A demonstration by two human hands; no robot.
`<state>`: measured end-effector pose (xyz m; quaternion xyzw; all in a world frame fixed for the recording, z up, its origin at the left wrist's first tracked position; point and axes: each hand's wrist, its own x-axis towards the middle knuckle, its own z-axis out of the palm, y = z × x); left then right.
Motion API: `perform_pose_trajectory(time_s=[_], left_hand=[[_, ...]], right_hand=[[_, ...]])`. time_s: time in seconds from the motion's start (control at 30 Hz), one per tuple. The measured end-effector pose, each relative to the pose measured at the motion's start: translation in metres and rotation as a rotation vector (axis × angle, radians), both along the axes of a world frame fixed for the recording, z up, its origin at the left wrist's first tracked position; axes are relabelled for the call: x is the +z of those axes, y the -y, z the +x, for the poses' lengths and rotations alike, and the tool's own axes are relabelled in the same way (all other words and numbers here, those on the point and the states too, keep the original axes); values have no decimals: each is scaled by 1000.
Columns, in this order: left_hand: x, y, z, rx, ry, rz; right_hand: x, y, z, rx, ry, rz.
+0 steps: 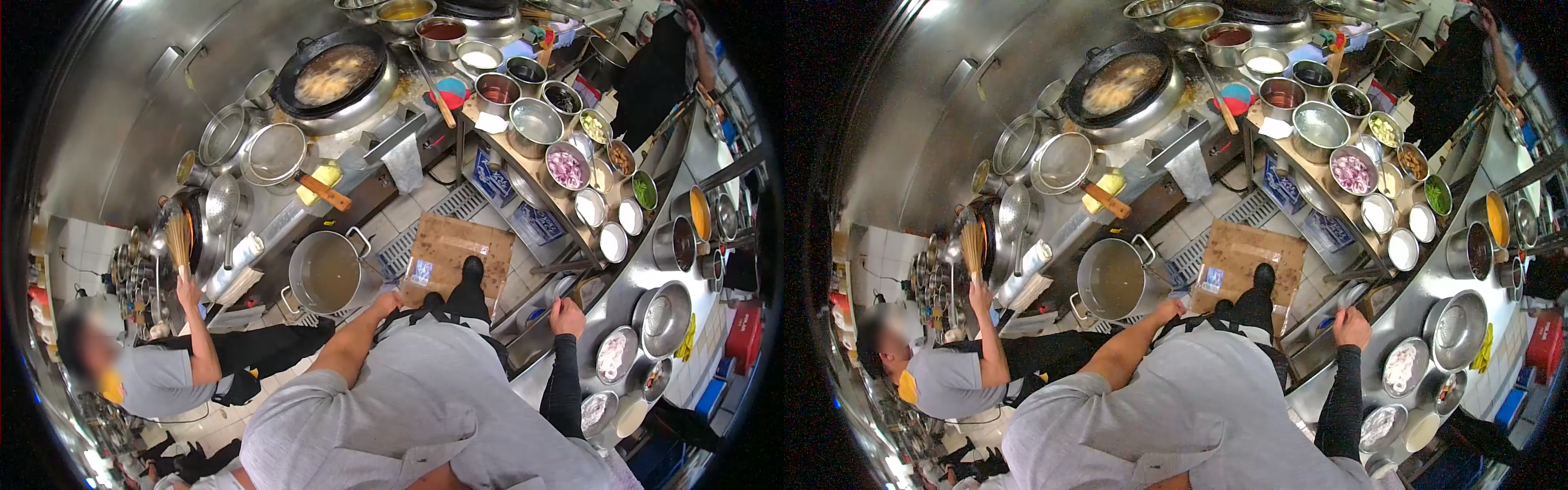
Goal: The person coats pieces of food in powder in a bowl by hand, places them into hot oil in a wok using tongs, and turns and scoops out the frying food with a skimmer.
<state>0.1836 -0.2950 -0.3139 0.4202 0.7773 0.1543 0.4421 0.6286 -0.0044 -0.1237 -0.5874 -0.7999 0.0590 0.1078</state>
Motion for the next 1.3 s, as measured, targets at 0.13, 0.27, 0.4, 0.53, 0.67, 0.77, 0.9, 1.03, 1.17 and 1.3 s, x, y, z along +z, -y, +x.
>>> perform_pose_trajectory(time_s=[0.13,0.27,0.4,0.53,0.67,0.77,0.9,1.03,1.17,1.3], left_hand=[[-12,5,-1,69,-31,127],[-28,4,-11,0,1,33],[-49,-3,-12,256,239,205],[-16,-26,-7,632,496,52],[30,-51,-15,883,549,-8],[-30,-48,-26,990,676,110],[2,-59,-36,1187,611,109],[40,-75,-42,1378,591,114],[56,-90,-40,1570,655,275],[103,-114,-53,1783,899,529]], right_hand=[[-6,-1,1,-9,57,-13],[-12,-1,1,-13,124,-38],[-19,-11,-15,-135,144,-143],[-58,-62,-72,-100,-277,-338],[-85,-127,-209,178,-429,-658],[-67,-141,-342,518,-459,-765],[-34,-118,-498,404,-753,-1488],[-11,-93,-599,427,-652,-1717],[3,-83,-662,468,-513,-2000],[21,-66,-718,575,-459,-2107]])
